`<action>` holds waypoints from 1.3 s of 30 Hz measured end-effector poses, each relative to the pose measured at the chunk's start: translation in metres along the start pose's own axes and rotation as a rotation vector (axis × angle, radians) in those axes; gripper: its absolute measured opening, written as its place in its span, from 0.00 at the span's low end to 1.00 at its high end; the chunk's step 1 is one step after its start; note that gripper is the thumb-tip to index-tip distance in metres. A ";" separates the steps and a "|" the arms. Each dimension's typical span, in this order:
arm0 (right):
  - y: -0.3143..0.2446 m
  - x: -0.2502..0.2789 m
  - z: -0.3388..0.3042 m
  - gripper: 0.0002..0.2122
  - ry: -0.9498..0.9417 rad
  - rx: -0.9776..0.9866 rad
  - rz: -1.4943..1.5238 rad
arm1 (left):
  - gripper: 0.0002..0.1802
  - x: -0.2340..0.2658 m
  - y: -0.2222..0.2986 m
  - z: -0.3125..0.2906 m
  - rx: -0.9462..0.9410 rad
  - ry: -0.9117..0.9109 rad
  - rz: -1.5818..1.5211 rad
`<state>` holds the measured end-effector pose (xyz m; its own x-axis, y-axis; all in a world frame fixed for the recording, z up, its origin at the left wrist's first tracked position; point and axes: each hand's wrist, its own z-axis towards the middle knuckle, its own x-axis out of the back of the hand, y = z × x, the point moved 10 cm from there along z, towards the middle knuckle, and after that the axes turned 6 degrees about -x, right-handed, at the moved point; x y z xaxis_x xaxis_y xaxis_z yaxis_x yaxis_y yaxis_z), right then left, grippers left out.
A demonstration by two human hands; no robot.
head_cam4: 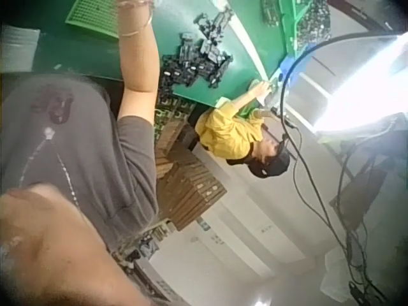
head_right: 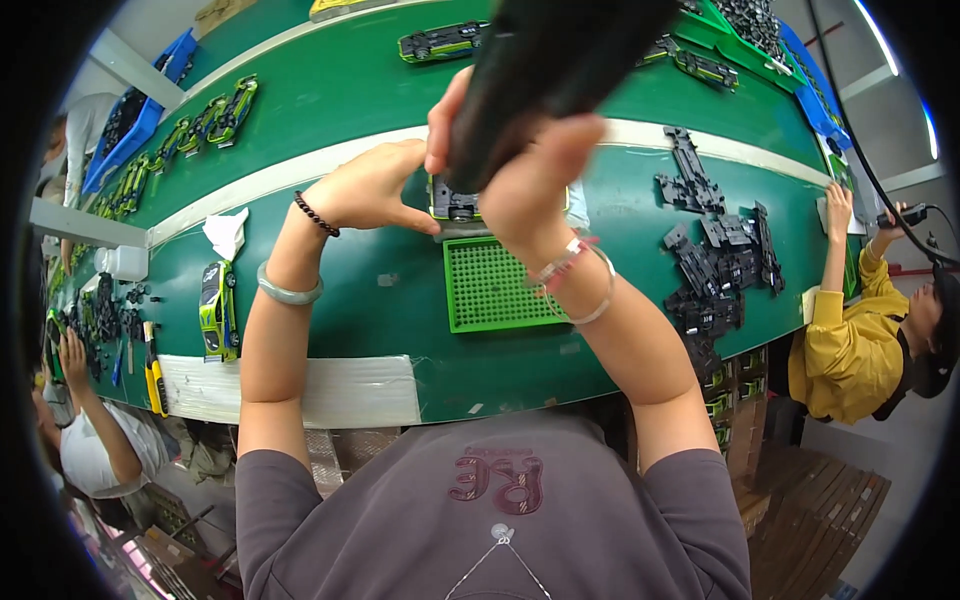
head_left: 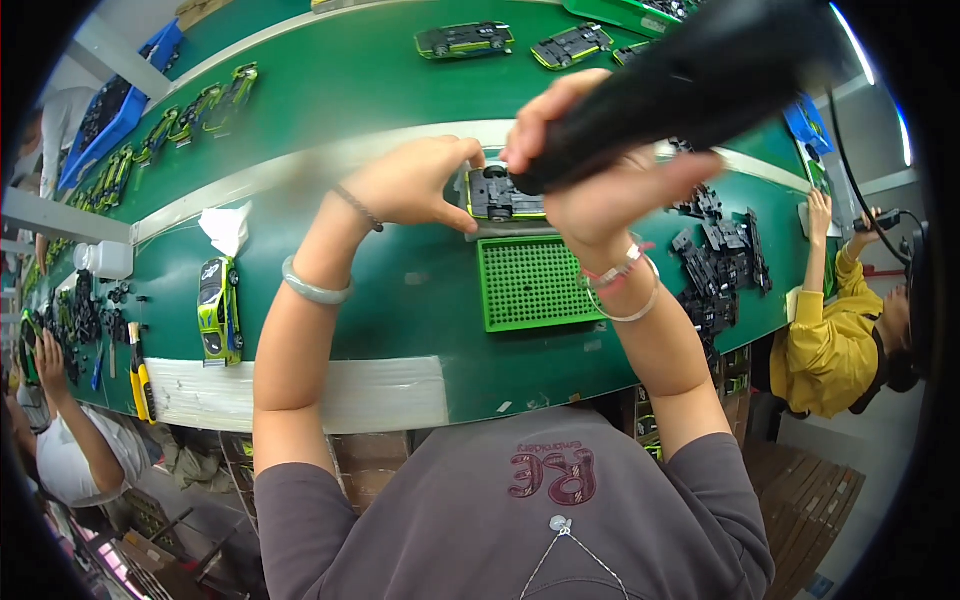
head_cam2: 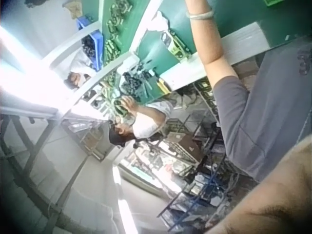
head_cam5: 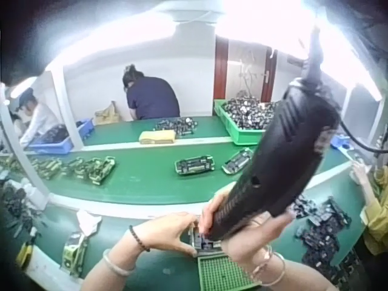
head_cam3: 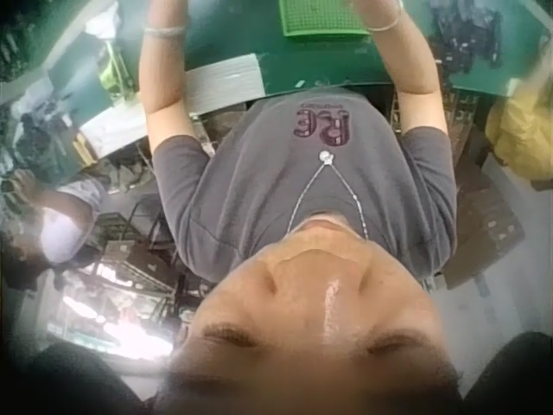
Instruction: The person takes toy cars from a conveyor line, drives screws into their undersides using an electric screwdriver, and places the assembled toy cars into slots in a box.
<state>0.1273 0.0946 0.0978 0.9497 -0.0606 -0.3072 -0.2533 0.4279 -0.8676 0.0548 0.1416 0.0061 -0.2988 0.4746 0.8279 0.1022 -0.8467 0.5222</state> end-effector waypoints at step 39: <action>-0.048 0.059 -0.006 0.48 0.114 0.170 0.136 | 0.30 0.055 -0.011 -0.002 0.107 0.334 -0.610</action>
<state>0.1939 0.0648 0.1188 0.8795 -0.0889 -0.4675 -0.3340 0.5844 -0.7395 0.0351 0.1762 0.0458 -0.6060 0.7435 0.2827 -0.0891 -0.4166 0.9047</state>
